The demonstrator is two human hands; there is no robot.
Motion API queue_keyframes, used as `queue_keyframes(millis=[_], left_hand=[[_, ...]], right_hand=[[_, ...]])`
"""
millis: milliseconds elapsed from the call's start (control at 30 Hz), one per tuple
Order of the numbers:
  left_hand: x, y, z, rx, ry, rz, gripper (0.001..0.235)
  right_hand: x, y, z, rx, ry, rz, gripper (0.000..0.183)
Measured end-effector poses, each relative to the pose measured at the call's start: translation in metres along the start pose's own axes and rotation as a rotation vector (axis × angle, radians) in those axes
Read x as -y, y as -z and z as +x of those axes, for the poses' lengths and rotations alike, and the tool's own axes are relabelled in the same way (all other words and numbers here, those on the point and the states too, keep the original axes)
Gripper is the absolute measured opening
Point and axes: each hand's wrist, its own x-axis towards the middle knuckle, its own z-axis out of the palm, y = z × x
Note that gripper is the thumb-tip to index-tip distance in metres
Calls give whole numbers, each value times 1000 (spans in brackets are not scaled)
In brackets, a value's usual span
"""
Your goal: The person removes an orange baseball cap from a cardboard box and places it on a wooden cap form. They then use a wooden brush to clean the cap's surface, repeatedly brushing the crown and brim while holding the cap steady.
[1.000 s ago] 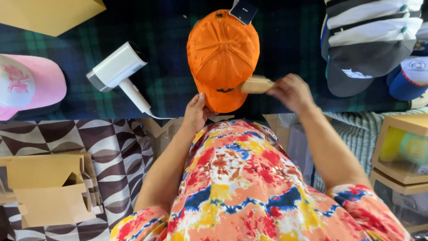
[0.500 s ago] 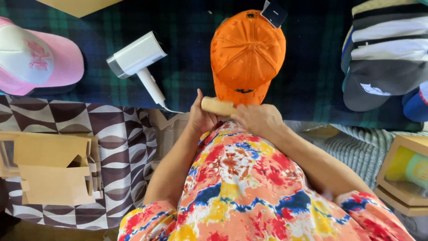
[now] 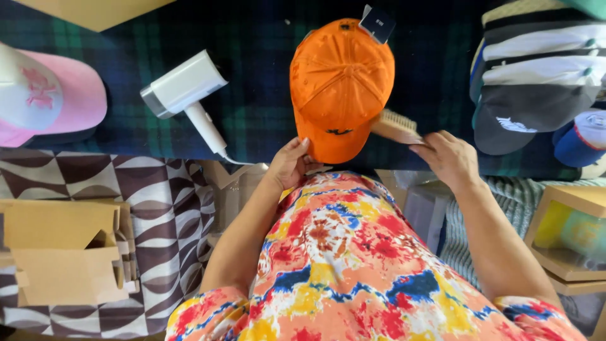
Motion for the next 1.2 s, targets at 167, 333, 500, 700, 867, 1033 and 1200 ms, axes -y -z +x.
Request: queue_keyframes(millis=[167, 333, 500, 700, 867, 1033, 1200], left_hand=[[5, -7, -3, -67, -19, 37, 13], [5, 10, 8, -33, -81, 220, 22], [3, -13, -1, -94, -91, 185, 19], [17, 0, 10, -121, -110, 213, 19], [14, -6, 5, -135, -139, 199, 18], [12, -4, 8, -164, -129, 195, 17], [18, 12, 13, -158, -137, 152, 16]], right_hand=[[72, 4, 38, -77, 65, 225, 26], [63, -18, 79, -135, 314, 183, 26], [60, 32, 49, -20, 5, 82, 34], [80, 27, 71, -93, 139, 241, 27], [51, 35, 60, -333, -136, 351, 24], [118, 22, 102, -108, -114, 543, 20], [24, -22, 51, -266, -499, 450, 27]])
